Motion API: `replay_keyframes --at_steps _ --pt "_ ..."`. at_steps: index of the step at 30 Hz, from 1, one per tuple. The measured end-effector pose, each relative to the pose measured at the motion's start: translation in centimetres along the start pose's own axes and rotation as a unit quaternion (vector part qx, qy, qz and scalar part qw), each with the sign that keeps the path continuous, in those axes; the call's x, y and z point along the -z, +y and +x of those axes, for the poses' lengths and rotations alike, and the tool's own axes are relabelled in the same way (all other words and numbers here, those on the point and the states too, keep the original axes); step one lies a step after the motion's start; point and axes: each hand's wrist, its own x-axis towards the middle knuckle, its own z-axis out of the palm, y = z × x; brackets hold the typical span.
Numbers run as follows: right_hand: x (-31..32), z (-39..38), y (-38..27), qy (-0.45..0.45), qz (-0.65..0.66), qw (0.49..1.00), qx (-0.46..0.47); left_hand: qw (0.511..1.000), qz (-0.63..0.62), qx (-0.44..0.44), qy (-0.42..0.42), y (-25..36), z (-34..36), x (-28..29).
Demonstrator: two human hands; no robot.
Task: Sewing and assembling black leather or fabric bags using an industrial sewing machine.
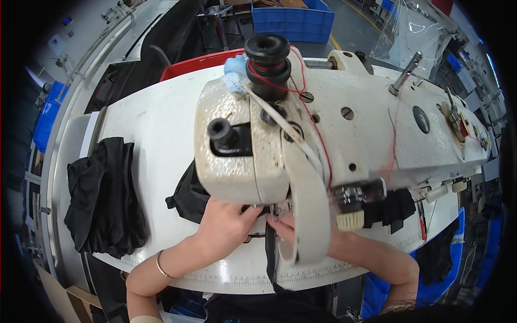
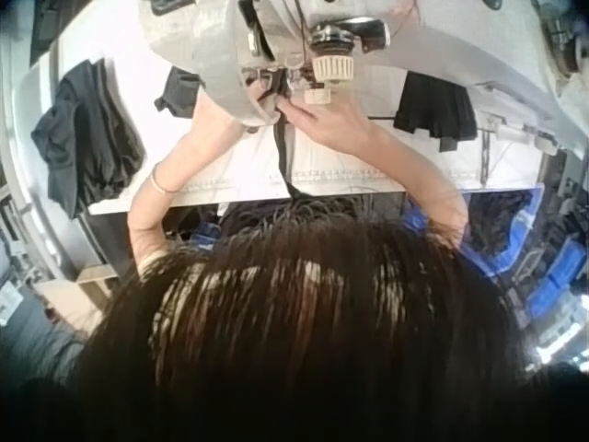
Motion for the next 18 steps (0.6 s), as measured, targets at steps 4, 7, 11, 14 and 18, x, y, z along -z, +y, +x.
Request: replay_keyframes --at_steps 4,7,11,14,18 --pt "2.2 -1.7 -5.2 0.053 0.338 0.940 -0.023 0.975 0.120 -0.097 -0.158 3.8 -1.4 4.6" --pt "3.7 -2.8 -9.0 0.012 0.605 0.775 -0.181 0.954 0.141 -0.183 -0.190 6.3 -3.0 7.2" --pt "2.8 -3.4 -11.3 0.051 0.607 0.739 -0.287 0.938 -0.053 -0.168 -0.298 -0.4 -0.6 5.8" --pt "3.2 -3.9 -11.2 0.091 0.400 0.878 -0.249 0.962 -0.026 0.002 -0.273 -3.2 -0.1 6.7" --pt "3.6 -4.0 -11.6 0.108 0.742 0.604 -0.272 0.993 0.042 0.094 -0.058 -3.2 -1.6 8.5"
